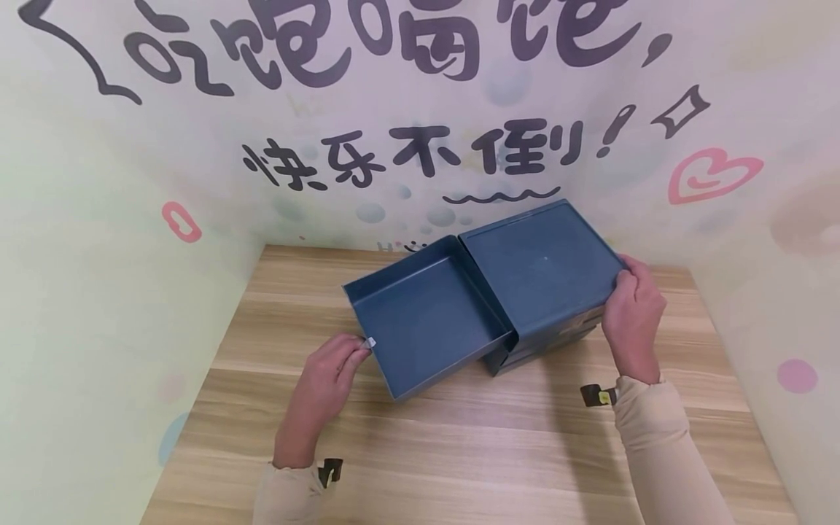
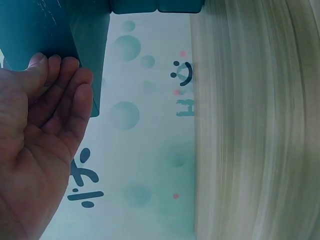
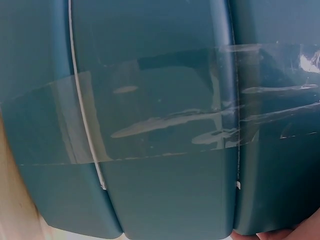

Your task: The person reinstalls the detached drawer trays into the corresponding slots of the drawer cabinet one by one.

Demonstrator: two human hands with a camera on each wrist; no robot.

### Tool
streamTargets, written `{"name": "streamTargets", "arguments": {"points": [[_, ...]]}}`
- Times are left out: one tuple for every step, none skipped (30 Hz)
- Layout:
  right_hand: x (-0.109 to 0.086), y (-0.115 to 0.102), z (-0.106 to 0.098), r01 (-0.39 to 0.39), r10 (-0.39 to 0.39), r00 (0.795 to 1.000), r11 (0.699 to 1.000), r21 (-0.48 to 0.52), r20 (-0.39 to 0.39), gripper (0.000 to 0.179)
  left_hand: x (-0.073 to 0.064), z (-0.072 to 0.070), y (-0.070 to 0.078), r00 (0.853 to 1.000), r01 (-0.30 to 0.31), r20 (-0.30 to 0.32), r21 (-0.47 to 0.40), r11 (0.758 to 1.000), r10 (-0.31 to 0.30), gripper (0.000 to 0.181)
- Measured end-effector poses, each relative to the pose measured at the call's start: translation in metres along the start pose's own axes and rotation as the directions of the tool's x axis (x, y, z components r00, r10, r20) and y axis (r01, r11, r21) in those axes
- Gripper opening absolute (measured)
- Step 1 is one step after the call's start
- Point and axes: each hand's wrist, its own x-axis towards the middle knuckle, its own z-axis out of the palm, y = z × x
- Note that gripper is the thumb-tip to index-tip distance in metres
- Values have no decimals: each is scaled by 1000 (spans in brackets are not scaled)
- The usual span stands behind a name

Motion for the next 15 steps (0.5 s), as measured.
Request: {"name": "streamTargets", "arguments": {"points": [[0,0,0,1,-1,1000,1000,1,-1,50,0,0,0,1000,-3,0,-2,1000,3,7],[0,0,0,2,-2,1000,1000,1,-1,50,0,0,0,1000,-8,-1,-6,1000,8,8],[0,0,0,3,-3,1000,1000,2,-1,50,0,0,1,1000,-17,-3,-10,1000,17,8],[0,0,0,3,-3,1000,1000,2,-1,50,0,0,1,1000,-24,-4,-14,1000,24,8],[-1,0,0,3,-3,1000,1000,3,0,50,0,0,1,999,-32,-6,-17,999,32,8],[-1,0,0,3,-3,1000,1000,4,0,51,0,0,1,999,-39,-9,-19,999,39,8],[-1,0,0,2,-2,1000,1000,5,2,51,-1,0,1,999,-45,-12,-23,999,45,8],[-1,0,0,1,-1,1000,1000,7,3,51,-1,0,1,999,-51,-13,-25,998,51,8],[-1,0,0,0,0,1000,1000,8,2,51,-1,0,2,999,-53,-14,-24,998,53,9],[-1,0,0,-1,1,1000,1000,7,3,51,-1,0,1,999,-52,-13,-27,998,52,9],[-1,0,0,-2,2,1000,1000,6,4,51,-1,1,1,999,-52,-13,-29,998,51,9],[-1,0,0,-4,4,1000,1000,7,4,51,-1,1,1,999,-51,-13,-30,998,50,8],[-1,0,-1,-5,5,1000,1000,6,4,51,-1,1,1,999,-50,-11,-29,998,50,8],[-1,0,-1,-7,7,1000,1000,5,3,51,-1,1,0,999,-47,-8,-29,998,46,8],[-1,0,0,-7,7,1000,1000,4,2,51,-1,1,0,999,-44,-6,-27,999,44,7]]}}
